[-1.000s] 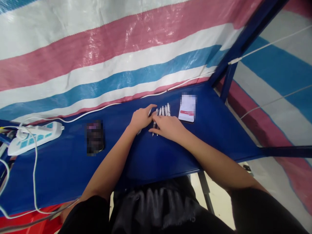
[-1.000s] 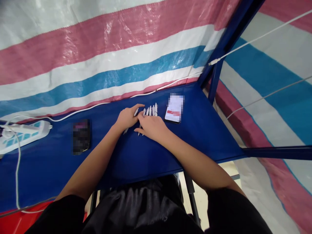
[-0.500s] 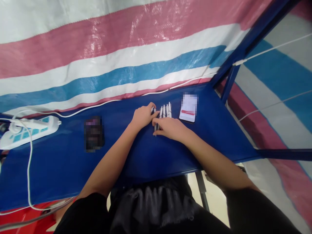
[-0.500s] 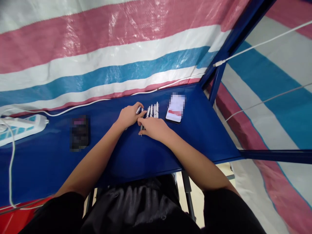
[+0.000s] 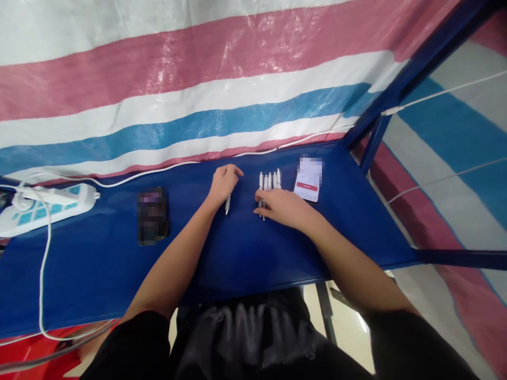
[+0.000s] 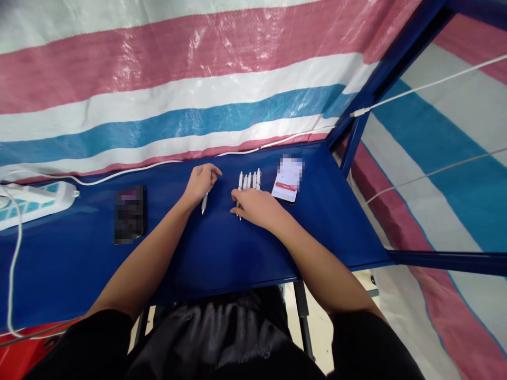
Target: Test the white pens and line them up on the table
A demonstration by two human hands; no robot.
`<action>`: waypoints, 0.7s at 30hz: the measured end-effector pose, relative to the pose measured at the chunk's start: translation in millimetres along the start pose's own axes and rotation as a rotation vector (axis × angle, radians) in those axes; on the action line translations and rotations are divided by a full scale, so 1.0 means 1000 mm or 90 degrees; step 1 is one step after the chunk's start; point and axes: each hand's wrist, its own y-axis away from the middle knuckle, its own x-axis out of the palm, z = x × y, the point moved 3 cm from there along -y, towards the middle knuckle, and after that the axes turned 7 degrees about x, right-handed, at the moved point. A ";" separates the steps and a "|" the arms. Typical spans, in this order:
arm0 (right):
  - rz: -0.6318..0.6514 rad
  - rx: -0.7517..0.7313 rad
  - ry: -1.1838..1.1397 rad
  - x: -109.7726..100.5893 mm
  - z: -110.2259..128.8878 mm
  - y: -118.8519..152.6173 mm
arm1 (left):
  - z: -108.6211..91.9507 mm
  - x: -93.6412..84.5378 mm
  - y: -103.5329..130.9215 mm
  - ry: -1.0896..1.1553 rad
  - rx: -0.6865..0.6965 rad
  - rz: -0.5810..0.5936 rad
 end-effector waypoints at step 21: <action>0.084 -0.126 -0.464 0.006 0.012 -0.002 | -0.033 -0.033 0.059 0.425 0.026 0.040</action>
